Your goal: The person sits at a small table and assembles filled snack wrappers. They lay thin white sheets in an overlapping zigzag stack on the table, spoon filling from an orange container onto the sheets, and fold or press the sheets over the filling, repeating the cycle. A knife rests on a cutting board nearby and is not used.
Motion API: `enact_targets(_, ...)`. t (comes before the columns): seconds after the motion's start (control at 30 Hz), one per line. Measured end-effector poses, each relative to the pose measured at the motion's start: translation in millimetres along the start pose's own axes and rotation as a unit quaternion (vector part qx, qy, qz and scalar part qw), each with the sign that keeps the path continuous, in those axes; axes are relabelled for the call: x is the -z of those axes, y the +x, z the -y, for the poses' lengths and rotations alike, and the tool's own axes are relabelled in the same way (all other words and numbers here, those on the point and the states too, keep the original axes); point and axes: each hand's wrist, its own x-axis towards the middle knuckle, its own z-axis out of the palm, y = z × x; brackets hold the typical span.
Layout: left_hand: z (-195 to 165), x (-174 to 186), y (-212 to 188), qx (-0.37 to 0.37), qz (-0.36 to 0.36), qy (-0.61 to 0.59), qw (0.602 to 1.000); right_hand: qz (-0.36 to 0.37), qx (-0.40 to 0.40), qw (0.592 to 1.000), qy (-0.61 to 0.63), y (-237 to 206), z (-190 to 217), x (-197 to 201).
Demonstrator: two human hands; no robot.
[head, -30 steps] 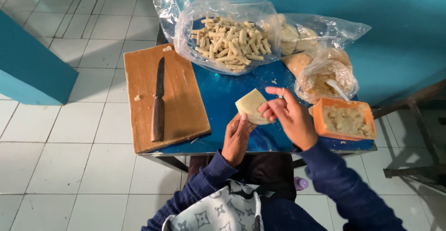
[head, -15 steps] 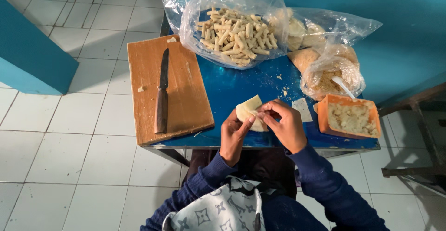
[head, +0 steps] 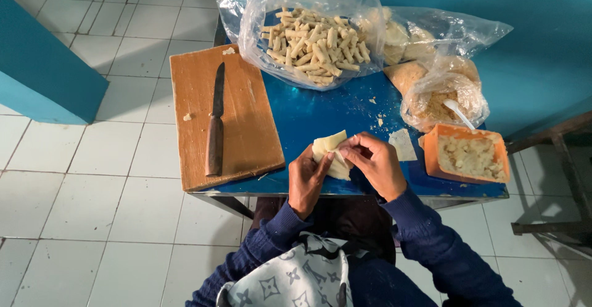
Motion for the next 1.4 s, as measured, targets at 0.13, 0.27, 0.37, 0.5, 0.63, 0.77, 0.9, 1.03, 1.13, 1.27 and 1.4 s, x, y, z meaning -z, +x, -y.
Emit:
enact_targets(0.13, -3, 1, -1, 0.002, 0.025, -0.023, 0.999, 0.01, 0.032, 0.999, 0.004, 0, 2, 1)
enact_targets(0.27, -2, 1, -2, -0.001, 0.033, -0.038, 0.999, 0.016, 0.013, 0.999, 0.026, -3, -5, 0)
enact_targets(0.37, 3, 3, -2, 0.02, 0.017, -0.03, 0.999, 0.024, -0.011, 0.998, 0.06, -3, -17, -1)
enact_targets(0.5, 10, 9, -1, 0.036, 0.016, -0.092, 0.995, 0.05, -0.134, 0.941, 0.308, 8, -40, 8)
enact_targets(0.63, 13, 17, -6, 0.037, 0.003, -0.083, 0.996, 0.026, -0.2, 0.886, 0.418, 23, -52, 23)
enact_targets(0.77, 11, 22, -10, 0.05, -0.011, -0.09, 0.995, -0.09, -0.094, 0.969, 0.211, 43, -43, 35)
enact_targets(0.9, 8, 23, -11, 0.042, -0.019, -0.097, 0.994, -0.104, 0.132, 0.958, -0.232, 47, -30, 18)
enact_targets(1.03, 8, 23, -11, 0.061, -0.018, -0.138, 0.988, -0.062, 0.315, 0.884, -0.34, 32, -13, 2)
enact_targets(1.13, 9, 22, -10, 0.055, -0.01, -0.144, 0.988, -0.011, 0.147, 0.958, -0.245, 29, 8, 12)
enact_targets(1.27, 13, 17, -6, 0.048, -0.004, -0.143, 0.989, -0.022, 0.212, 0.956, -0.204, 7, 29, 0)
enact_targets(1.4, 16, 15, -5, 0.029, 0.001, -0.105, 0.994, -0.012, 0.131, 0.974, -0.187, 0, 22, -16)
